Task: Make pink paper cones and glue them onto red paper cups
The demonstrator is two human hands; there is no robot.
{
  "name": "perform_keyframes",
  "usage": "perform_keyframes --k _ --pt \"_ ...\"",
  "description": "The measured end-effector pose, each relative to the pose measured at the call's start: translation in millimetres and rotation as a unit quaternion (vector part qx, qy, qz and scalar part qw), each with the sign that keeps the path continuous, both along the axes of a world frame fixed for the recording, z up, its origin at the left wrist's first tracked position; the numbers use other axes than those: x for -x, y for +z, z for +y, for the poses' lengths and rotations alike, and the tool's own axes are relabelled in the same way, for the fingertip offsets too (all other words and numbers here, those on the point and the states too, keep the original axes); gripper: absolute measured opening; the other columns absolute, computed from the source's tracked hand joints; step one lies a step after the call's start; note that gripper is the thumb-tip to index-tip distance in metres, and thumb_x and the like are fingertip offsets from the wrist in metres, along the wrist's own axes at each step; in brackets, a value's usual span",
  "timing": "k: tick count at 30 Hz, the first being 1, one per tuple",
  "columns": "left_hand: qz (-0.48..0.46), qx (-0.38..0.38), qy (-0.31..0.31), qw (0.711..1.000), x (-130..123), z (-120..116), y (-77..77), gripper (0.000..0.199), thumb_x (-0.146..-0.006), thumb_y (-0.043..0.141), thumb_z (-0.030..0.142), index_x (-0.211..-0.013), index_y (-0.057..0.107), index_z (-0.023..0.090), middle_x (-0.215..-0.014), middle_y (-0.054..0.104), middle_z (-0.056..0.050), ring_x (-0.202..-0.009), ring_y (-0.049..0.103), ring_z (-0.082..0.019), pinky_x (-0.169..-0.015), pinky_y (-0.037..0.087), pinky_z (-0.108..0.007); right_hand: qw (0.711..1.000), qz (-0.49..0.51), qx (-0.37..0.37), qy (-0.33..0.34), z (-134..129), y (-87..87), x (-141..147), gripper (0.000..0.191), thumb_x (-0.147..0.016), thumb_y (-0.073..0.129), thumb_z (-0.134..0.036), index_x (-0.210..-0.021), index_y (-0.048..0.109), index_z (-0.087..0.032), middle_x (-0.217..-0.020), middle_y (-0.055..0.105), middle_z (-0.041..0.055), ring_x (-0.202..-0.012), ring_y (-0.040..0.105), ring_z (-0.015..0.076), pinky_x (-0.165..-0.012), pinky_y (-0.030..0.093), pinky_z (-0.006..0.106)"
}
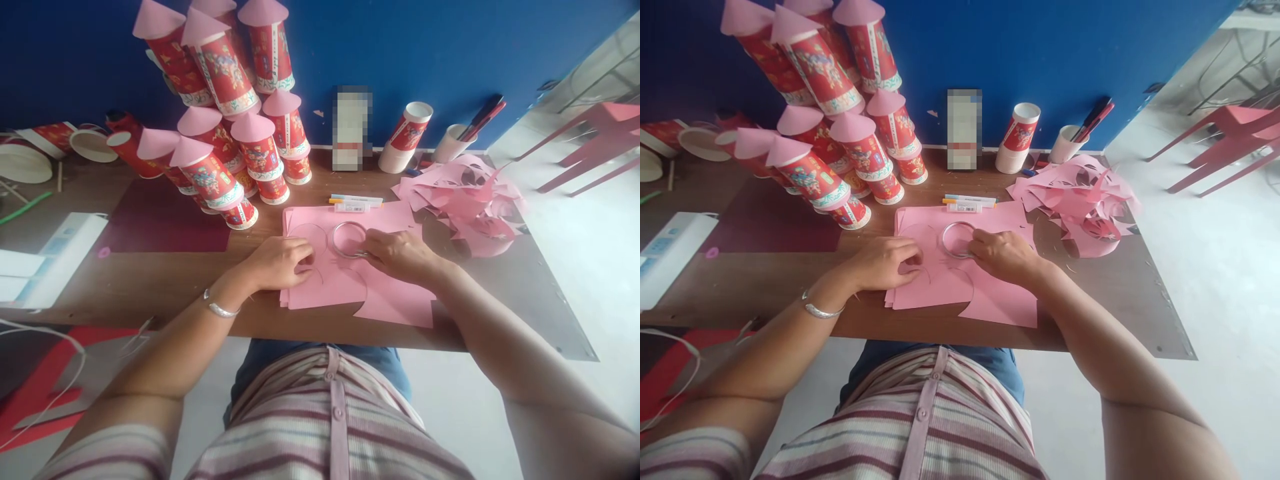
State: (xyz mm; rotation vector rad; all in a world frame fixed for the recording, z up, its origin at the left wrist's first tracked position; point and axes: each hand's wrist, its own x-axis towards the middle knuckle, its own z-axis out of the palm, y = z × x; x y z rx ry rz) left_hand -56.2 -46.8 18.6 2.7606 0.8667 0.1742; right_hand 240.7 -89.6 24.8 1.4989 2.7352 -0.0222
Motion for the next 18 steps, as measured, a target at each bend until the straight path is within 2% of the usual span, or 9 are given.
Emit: perform_keyframes --k 4,7,9,11,14,18 --pt "0.002 0.013 -0.007 1.000 0 -1 1.1 0.007 -0.083 0.068 0.016 -0.079 0.066 0.021 -0.079 0.072 0.000 -0.073 0.067 -0.017 -0.066 0.045 -0.029 0.998 0.038 0.048 -0.014 1 10.3 -9 0.021 -0.093 0.057 -0.020 -0.102 0.076 -0.022 -0.099 0.076 0.0070 -0.073 0.065 0.0183 -0.059 0.033 0.030" --pt "-0.001 -0.001 0.003 1.000 0 0 -2.2 0.008 -0.088 0.070 0.022 -0.081 0.066 0.020 -0.079 0.071 0.000 -0.072 0.067 -0.017 -0.064 0.044 -0.029 0.993 0.093 0.075 -0.001 1 14.8 -13 0.016 -0.094 0.060 -0.023 -0.099 0.075 -0.022 -0.096 0.076 0.0057 -0.077 0.067 0.0184 -0.063 0.039 0.028" --pt "-0.016 -0.020 0.014 1.000 -1 1 -5.2 0.011 -0.093 0.069 0.029 -0.087 0.067 0.020 -0.084 0.073 -0.001 -0.075 0.068 -0.017 -0.066 0.047 -0.029 0.991 0.124 0.054 -0.020 3 13.6 -16 0.020 -0.098 0.057 -0.028 -0.098 0.076 -0.021 -0.093 0.076 0.0063 -0.077 0.067 0.0183 -0.064 0.042 0.027" --pt "-0.037 -0.057 0.032 0.997 -2 4 -7.0 0.013 -0.097 0.066 0.032 -0.095 0.068 0.019 -0.095 0.074 -0.004 -0.084 0.070 -0.019 -0.072 0.050 -0.030 0.989 0.127 0.004 -0.072 5 10.2 -20 0.028 -0.102 0.052 -0.031 -0.099 0.077 -0.020 -0.094 0.075 0.0083 -0.077 0.066 0.0195 -0.063 0.042 0.028" --pt "-0.040 -0.122 0.056 0.990 -6 10 -6.1 0.012 -0.099 0.062 0.024 -0.106 0.070 0.017 -0.108 0.073 -0.009 -0.097 0.071 -0.023 -0.080 0.055 -0.033 0.985 0.085 -0.042 -0.146 10 6.9 -26 0.032 -0.103 0.049 -0.034 -0.115 0.077 -0.022 -0.113 0.074 0.0108 -0.082 0.068 0.0227 -0.062 0.041 0.030" --pt "0.003 -0.173 0.047 0.984 -13 21 0.1 0.021 -0.097 0.057 0.012 -0.110 0.072 0.015 -0.113 0.072 -0.014 -0.107 0.068 -0.028 -0.084 0.057 -0.038 0.983 0.005 -0.030 -0.182 21 15.0 -21 0.039 -0.106 0.043 -0.037 -0.131 0.071 -0.026 -0.135 0.067 0.0116 -0.083 0.068 0.0240 -0.058 0.038 0.033"
